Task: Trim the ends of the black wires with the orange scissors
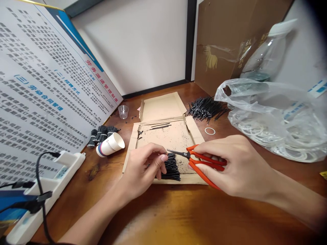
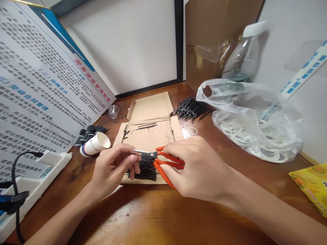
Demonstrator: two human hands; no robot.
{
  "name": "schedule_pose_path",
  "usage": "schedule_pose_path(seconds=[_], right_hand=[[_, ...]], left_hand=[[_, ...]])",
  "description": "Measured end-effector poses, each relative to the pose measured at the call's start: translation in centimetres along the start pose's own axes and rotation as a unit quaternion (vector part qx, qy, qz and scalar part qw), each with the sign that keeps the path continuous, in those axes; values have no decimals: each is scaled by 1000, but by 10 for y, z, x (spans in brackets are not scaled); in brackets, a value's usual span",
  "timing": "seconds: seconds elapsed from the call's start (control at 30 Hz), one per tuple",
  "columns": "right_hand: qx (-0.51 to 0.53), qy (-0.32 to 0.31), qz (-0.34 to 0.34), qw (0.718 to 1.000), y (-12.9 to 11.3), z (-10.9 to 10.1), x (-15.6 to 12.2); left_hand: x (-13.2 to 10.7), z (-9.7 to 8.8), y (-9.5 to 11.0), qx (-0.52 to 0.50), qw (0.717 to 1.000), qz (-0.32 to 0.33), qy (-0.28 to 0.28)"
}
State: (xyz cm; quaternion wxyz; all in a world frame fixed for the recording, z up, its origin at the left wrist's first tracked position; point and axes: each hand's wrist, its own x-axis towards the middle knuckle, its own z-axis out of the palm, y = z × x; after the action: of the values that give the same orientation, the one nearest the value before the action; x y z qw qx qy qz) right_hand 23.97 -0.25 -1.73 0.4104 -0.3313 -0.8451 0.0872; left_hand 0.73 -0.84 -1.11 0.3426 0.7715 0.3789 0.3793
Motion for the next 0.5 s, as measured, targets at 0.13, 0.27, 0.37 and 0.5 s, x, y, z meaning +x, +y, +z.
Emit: schedule_pose_path(seconds=[0.13,0.27,0.37,0.5], right_hand=[[0,-10,-1,1000,0,0,-1],[-8,-9,-5,1000,-1,1,-2],[-20,1,-13,1000,0,3,-2],[-30,13,-7,999,2,3,-3]], left_hand=[[0,0,1,0,1000,-3,1],[0,0,1,-5,1000,-5,0],[-1,1,0,-9,1000,-10,0],[-1,1,1,-12,1000,-20,0]])
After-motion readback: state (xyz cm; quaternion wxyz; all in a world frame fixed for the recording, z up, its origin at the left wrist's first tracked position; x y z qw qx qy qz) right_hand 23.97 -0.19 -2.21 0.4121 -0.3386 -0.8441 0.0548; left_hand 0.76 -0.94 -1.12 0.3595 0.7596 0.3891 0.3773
